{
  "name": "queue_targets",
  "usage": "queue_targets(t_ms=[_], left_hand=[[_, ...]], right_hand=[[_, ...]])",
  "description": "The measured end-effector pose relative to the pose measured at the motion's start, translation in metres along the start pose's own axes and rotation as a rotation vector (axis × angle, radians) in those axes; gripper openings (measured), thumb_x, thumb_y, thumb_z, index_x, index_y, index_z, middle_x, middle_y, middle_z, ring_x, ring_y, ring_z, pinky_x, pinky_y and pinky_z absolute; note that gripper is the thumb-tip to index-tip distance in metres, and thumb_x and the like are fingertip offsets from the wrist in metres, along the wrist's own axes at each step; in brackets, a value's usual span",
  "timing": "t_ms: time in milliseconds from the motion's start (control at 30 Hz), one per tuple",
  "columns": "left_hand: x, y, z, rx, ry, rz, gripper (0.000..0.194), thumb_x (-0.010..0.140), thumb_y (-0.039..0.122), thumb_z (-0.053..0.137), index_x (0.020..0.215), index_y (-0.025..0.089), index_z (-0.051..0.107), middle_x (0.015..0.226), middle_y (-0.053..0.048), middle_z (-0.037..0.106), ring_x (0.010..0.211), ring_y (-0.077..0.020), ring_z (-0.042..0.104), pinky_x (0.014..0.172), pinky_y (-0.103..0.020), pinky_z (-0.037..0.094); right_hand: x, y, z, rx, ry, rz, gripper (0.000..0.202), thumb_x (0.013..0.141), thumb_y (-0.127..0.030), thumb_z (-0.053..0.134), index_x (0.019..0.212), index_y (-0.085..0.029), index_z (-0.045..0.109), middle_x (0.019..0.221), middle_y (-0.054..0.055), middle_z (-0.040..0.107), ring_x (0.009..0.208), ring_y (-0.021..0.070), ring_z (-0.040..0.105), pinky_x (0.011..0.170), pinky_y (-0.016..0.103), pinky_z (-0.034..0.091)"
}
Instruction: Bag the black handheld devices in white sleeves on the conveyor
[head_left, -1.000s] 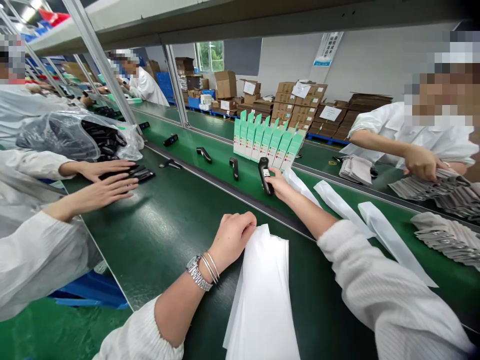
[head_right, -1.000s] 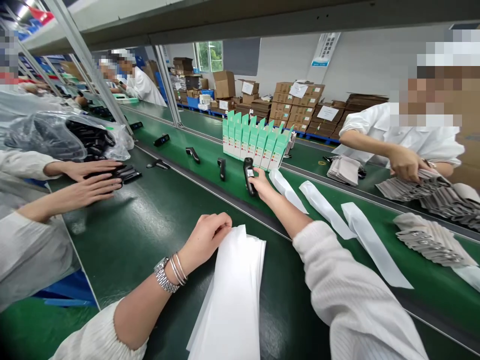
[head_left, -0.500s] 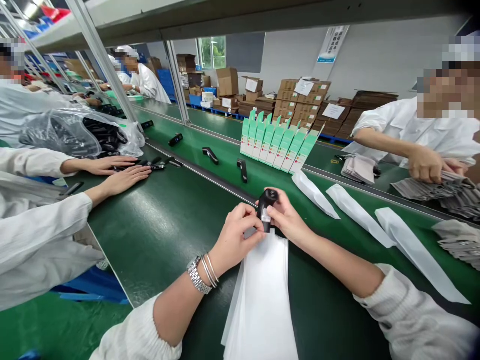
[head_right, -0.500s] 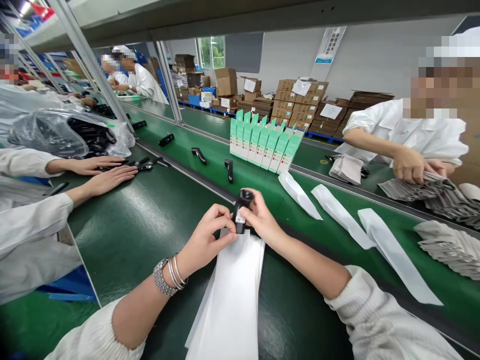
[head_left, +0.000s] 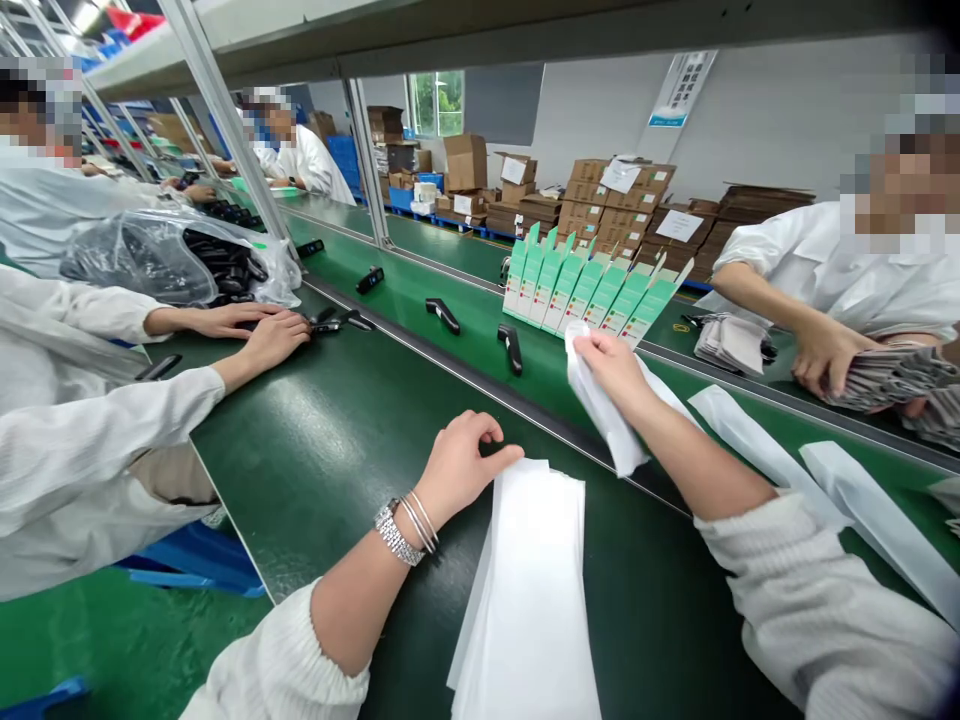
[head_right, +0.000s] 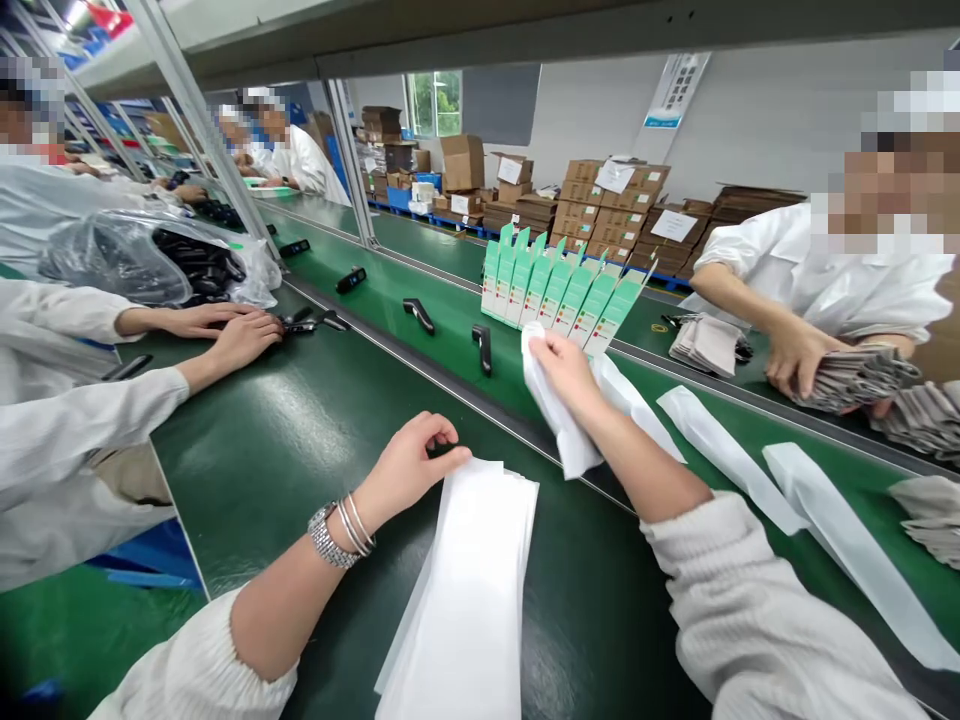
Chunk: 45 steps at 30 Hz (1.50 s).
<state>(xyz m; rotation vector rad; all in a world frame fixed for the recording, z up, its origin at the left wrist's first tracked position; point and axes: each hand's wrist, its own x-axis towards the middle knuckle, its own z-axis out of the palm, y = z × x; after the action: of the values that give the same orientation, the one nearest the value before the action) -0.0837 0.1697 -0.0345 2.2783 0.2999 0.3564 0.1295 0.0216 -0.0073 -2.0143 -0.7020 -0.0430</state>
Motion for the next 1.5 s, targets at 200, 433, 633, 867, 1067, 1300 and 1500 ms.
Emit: queue_targets(t_ms=[200,433,633,867,1067,1300,1500], left_hand=[[-0.003,0.001,0.005,0.168,-0.126,0.131,0.017,0.088,0.025,0.053,0.074,0.019,0.061,0.078,0.001,0.058,0.082,-0.0141,0.053,0.078,-0.03,0.036],[-0.003,0.003,0.003,0.163,-0.153,0.226,0.017,0.093,0.022,0.045,0.083,0.019,0.058,0.078,0.003,0.061,0.08,-0.012,0.054,0.083,-0.031,0.034],[-0.003,0.004,0.003,0.181,-0.037,0.262,0.008,0.087,0.021,0.055,0.08,0.019,0.057,0.081,0.002,0.058,0.081,-0.0125,0.051,0.084,-0.031,0.034],[-0.007,0.012,0.004,0.06,0.044,0.293,0.008,0.084,0.023,0.062,0.077,0.019,0.061,0.088,0.0,0.054,0.086,-0.0136,0.05,0.082,-0.032,0.036],[-0.016,0.026,-0.002,-0.139,0.159,0.331,0.007,0.086,0.018,0.057,0.08,0.017,0.058,0.091,-0.002,0.048,0.089,-0.0134,0.049,0.081,-0.028,0.041],[-0.007,0.02,-0.003,-0.251,0.255,0.207,0.013,0.088,0.021,0.056,0.076,0.017,0.056,0.087,-0.001,0.05,0.086,-0.0122,0.051,0.08,-0.027,0.043],[-0.003,0.008,0.002,-0.123,0.155,0.151,0.007,0.086,0.018,0.056,0.092,0.019,0.059,0.094,-0.002,0.056,0.091,-0.0144,0.052,0.083,-0.03,0.044]], right_hand=[[0.055,0.023,0.036,-0.644,-0.156,0.037,0.037,0.085,-0.044,0.052,0.113,-0.021,0.06,0.113,0.011,0.064,0.1,0.0271,0.059,0.083,0.037,0.044],[0.059,0.023,0.102,-0.317,-0.203,0.217,0.051,0.084,-0.026,0.054,0.133,-0.02,0.042,0.129,0.017,0.053,0.114,0.0334,0.054,0.098,0.052,0.038],[0.014,0.015,0.064,0.238,-0.272,0.217,0.062,0.088,-0.023,0.044,0.142,-0.027,0.014,0.105,0.005,0.061,0.092,0.0189,0.066,0.083,0.038,0.053],[-0.072,-0.015,0.025,0.832,-0.36,0.168,0.096,0.067,-0.033,0.079,0.137,-0.044,0.014,0.102,0.0,0.058,0.081,0.0191,0.067,0.073,0.039,0.055],[-0.101,-0.025,0.035,0.683,-0.55,0.046,0.038,0.086,-0.048,0.062,0.117,-0.026,0.054,0.111,0.006,0.059,0.1,0.0184,0.06,0.085,0.033,0.049],[-0.098,-0.035,0.025,0.659,-0.624,0.175,0.033,0.08,-0.048,0.068,0.075,-0.017,0.056,0.07,-0.002,0.053,0.064,0.0109,0.051,0.064,0.025,0.044],[-0.005,-0.009,-0.005,0.494,0.093,0.093,0.023,0.081,-0.038,0.061,0.07,-0.019,0.052,0.061,-0.004,0.044,0.053,0.0101,0.04,0.052,0.024,0.034]])
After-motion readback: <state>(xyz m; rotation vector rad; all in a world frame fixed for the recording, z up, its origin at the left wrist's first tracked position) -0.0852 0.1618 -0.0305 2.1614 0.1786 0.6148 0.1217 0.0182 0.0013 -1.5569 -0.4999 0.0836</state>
